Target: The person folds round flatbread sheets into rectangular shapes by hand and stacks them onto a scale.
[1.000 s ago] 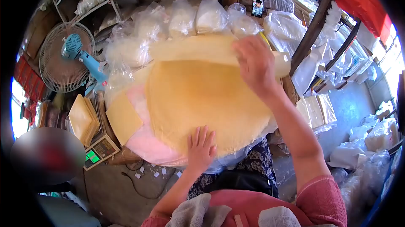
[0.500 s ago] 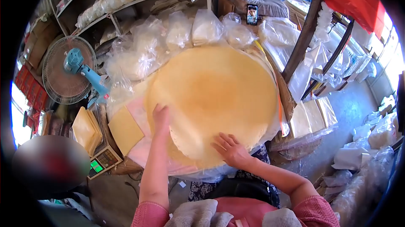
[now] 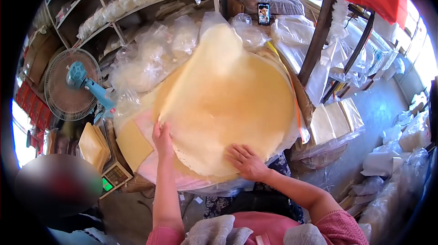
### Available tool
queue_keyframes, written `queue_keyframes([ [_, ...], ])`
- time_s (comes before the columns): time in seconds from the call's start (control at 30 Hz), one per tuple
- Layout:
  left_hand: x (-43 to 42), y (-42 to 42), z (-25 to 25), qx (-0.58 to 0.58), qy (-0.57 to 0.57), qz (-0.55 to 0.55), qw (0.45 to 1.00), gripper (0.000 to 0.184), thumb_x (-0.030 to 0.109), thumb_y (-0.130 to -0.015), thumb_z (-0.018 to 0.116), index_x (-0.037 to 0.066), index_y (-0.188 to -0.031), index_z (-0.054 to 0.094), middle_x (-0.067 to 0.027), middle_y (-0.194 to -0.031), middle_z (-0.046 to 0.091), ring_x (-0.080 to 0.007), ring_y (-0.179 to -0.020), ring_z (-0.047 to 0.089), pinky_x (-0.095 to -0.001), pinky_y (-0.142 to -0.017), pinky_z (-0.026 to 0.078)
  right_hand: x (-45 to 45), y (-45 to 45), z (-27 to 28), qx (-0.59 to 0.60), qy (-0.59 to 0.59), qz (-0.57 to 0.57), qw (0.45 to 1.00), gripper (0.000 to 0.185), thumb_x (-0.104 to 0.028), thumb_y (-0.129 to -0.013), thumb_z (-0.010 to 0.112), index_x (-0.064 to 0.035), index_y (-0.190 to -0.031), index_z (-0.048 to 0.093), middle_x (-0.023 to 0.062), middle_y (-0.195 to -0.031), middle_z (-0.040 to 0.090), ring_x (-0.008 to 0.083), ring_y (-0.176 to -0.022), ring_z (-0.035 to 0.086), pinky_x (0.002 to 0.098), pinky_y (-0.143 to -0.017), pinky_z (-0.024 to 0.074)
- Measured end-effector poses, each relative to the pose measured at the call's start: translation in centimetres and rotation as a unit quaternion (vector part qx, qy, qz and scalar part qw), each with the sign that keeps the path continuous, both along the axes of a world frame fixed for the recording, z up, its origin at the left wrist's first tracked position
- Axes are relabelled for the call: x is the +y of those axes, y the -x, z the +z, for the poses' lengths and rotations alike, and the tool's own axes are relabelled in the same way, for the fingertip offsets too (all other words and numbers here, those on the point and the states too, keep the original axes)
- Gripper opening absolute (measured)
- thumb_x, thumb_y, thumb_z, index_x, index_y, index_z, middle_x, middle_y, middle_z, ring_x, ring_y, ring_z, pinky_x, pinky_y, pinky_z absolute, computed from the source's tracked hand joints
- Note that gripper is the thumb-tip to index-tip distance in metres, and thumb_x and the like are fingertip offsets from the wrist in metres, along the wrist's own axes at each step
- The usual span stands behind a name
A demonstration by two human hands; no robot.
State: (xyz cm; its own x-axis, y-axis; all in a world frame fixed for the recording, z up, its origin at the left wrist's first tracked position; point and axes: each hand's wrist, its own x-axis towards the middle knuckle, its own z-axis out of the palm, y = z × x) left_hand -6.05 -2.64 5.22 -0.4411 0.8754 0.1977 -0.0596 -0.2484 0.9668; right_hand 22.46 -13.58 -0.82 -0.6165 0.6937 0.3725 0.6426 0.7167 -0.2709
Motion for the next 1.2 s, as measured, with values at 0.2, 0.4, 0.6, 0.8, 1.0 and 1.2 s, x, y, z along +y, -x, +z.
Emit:
queue_keyframes([
  [0.2, -2.1, 2.8, -3.3, 0.059, 0.132, -0.001, 0.989, 0.016, 0.011, -0.086, 0.06, 0.006, -0.076, 0.049, 0.0044, -0.064, 0.047, -0.0035, -0.052, 0.035, -0.0217, -0.046, 0.028, 0.5, -1.3, 0.3, 0.012, -0.02, 0.033, 0.999, 0.055, -0.009, -0.072, 0.059, -0.0132, -0.127, 0.057, 0.0115, -0.137, 0.047, 0.0305, -0.132, 0.04, 0.047, -0.105, 0.0337],
  [0.4, 0.7, 4.8, -6.2, 0.152, 0.198, -0.035, 0.968, 0.013, 0.014, -0.082, 0.061, 0.004, -0.075, 0.057, 0.0007, -0.061, 0.051, -0.0074, -0.054, 0.048, -0.0263, -0.047, 0.035, 0.8, -5.1, 1.5, 0.058, 0.028, -0.019, 0.998, 0.042, -0.004, -0.075, 0.057, -0.0118, -0.115, 0.065, 0.0106, -0.115, 0.064, 0.0295, -0.115, 0.056, 0.0458, -0.099, 0.041],
  [0.6, 5.7, 0.7, 3.8, -0.027, 0.158, -0.141, 0.977, 0.009, 0.014, -0.082, 0.059, 0.006, -0.079, 0.062, -0.0028, -0.069, 0.059, -0.0158, -0.064, 0.061, -0.0294, -0.056, 0.052, 9.0, -6.0, 12.8, 0.168, 0.011, -0.196, 0.966, 0.037, 0.002, -0.076, 0.054, -0.0072, -0.11, 0.064, 0.0152, -0.107, 0.066, 0.0346, -0.096, 0.063, 0.0397, -0.082, 0.0514],
  [0.8, 3.4, 2.4, 12.1, -0.163, -0.064, -0.164, 0.971, 0.006, 0.01, -0.087, 0.057, 0.006, -0.087, 0.062, -0.004, -0.08, 0.064, -0.0147, -0.069, 0.063, -0.0288, -0.062, 0.052, 4.4, -3.1, 24.1, 0.116, -0.31, -0.046, 0.943, 0.037, -0.003, -0.068, 0.06, -0.0036, -0.105, 0.063, 0.0141, -0.102, 0.065, 0.0314, -0.091, 0.064, 0.0403, -0.079, 0.0524],
  [1.0, -2.0, 5.5, -2.7, 0.138, 0.153, -0.064, 0.976, 0.015, 0.007, -0.08, 0.06, 0.004, -0.094, 0.062, -0.0015, -0.077, 0.063, -0.0082, -0.061, 0.056, -0.0231, -0.053, 0.042, -0.9, -4.3, 9.6, 0.05, -0.107, 0.001, 0.993, 0.036, -0.004, -0.068, 0.059, -0.0041, -0.104, 0.063, 0.0122, -0.104, 0.065, 0.029, -0.098, 0.062, 0.0406, -0.084, 0.05],
  [1.2, -4.8, 5.5, -2.3, 0.081, 0.26, -0.081, 0.959, 0.025, 0.007, -0.08, 0.06, 0.002, -0.104, 0.059, -0.0044, -0.08, 0.064, -0.011, -0.064, 0.06, -0.0234, -0.054, 0.045, -3.6, -5.1, 4.2, 0.064, 0.075, -0.026, 0.995, 0.034, -0.001, -0.071, 0.057, -0.0078, -0.104, 0.064, 0.0105, -0.099, 0.066, 0.0263, -0.095, 0.064, 0.0376, -0.08, 0.0515],
])
